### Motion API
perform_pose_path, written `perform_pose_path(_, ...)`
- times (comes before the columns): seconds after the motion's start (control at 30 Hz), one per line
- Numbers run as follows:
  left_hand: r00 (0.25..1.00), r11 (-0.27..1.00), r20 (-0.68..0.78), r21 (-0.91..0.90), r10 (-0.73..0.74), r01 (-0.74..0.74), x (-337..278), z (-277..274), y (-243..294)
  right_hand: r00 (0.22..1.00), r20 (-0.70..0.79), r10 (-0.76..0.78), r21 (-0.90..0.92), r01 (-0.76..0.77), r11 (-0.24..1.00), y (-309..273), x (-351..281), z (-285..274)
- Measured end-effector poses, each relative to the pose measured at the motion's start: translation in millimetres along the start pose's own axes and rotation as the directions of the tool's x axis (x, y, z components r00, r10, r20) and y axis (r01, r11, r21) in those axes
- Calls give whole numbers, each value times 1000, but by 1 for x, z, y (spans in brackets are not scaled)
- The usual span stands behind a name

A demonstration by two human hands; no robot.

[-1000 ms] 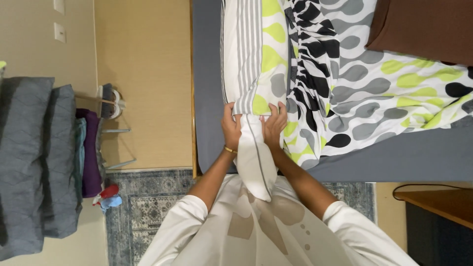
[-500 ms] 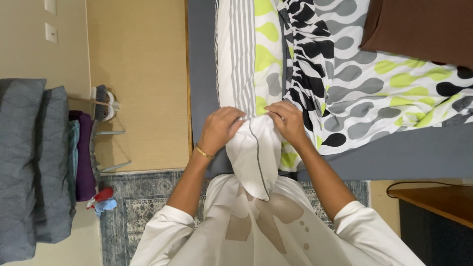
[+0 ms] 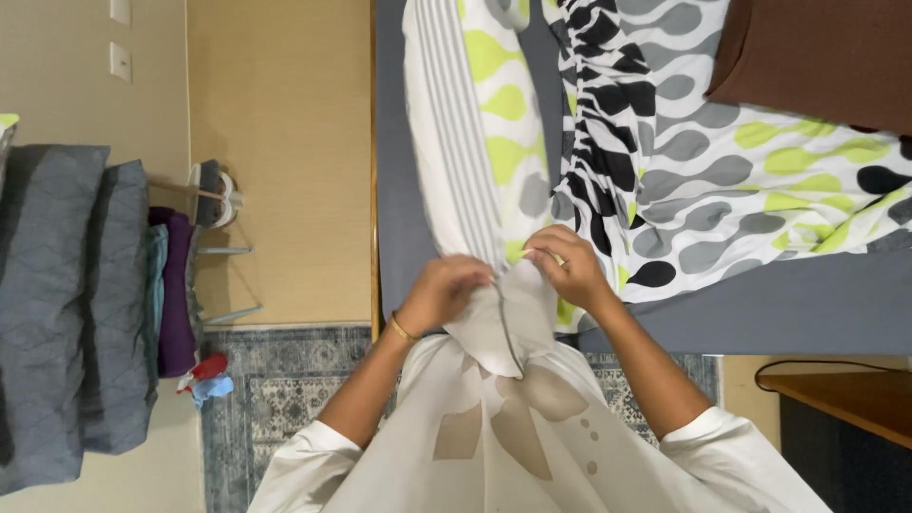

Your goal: The person inserts a white pillow into a patterned pillowcase on a bed. They repeatedly pull the fabric over the pillow, tuck the corners, and smooth the surface to fit the case properly.

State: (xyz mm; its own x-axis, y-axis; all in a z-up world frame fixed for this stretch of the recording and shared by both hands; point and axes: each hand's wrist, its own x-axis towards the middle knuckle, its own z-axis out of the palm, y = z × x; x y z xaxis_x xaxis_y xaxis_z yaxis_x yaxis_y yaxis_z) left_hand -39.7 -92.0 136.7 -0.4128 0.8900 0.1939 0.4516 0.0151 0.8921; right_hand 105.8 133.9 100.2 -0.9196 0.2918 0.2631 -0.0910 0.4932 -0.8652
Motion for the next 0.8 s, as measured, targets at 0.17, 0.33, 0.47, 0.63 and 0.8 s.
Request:
perform_pose_path(0.17, 999, 1000, 50, 22, -19, 18, -1, 0, -13, 988, 146, 42, 115, -59, 992, -6, -16, 11)
perform_pose_path(0.33, 997, 966, 64, 257, -38, 20, -4, 2, -18, 893, 439, 98, 298, -248, 922, -9, -37, 10)
perform_pose_path(0.47, 988, 988, 27, 0, -155, 155, -26, 21, -10, 974, 225, 21, 135, -52, 990, -9, -19, -3)
perform_pose_path(0.63, 985, 971, 104, -184, -137, 154, -22, 11, -2, 993, 119, 1, 14, -2, 1000, -9, -21, 2)
perform_pose_path(0.8, 992, 991, -20, 51, -124, 125, -18, 8, -9, 942, 335, 27, 199, -98, 975, -25, -40, 2)
